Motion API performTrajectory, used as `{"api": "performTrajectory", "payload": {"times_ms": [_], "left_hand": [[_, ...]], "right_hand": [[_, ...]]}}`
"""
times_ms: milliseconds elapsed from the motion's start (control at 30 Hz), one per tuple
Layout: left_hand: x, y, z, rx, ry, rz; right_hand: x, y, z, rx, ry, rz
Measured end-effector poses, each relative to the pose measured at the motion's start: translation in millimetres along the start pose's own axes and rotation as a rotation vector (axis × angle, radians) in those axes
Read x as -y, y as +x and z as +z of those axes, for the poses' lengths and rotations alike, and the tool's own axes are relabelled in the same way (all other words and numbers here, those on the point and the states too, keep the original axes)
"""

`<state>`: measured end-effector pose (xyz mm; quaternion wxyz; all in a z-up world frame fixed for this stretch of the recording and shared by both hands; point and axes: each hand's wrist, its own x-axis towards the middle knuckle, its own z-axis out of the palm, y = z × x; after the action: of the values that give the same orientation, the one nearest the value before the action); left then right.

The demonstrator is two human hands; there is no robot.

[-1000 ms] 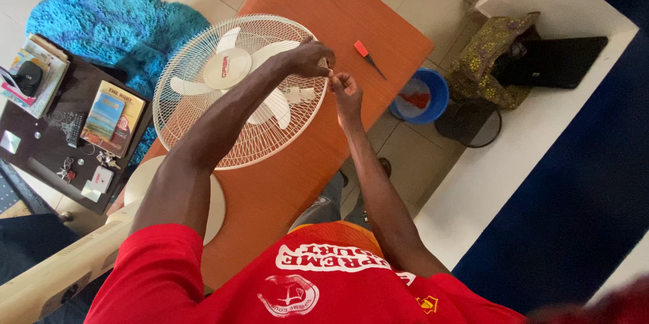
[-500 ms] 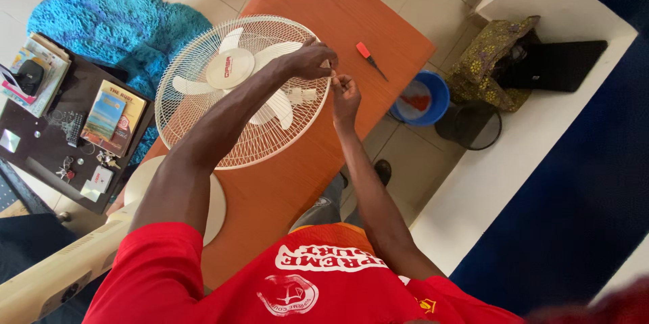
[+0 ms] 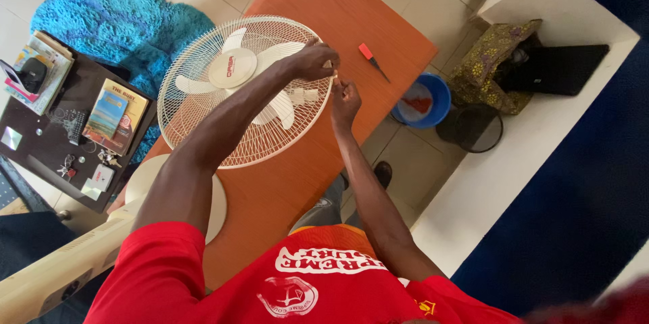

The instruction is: The person disassembles a standing electric fan by removing the front grille and detaching the fan head from the stand. They use a screwdriver to loosen screws on the fan head and then separate the components on a table.

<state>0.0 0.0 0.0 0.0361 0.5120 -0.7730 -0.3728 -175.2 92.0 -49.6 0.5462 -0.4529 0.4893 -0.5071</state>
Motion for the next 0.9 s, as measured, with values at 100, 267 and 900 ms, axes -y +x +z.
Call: {"api": "performTrajectory", "payload": {"times_ms": [100,267,900], "left_hand": [[-0.3,-0.4,-1.0,-0.034,0.018,0.045],[-1.4,-2.5,-1.3,-0.054,0.012,0.024],[-25.5,-10.1,-11.2,-0.02,0.013,-0.038]], "right_hand": [[3.6,-0.9,1.6,0.01,-0.041,-0.055],[7.6,-1.0,1.6,0.013,-0.15,-0.084],[-15.3,26.1,-18.5,0.193,0.152,0.136]]}}
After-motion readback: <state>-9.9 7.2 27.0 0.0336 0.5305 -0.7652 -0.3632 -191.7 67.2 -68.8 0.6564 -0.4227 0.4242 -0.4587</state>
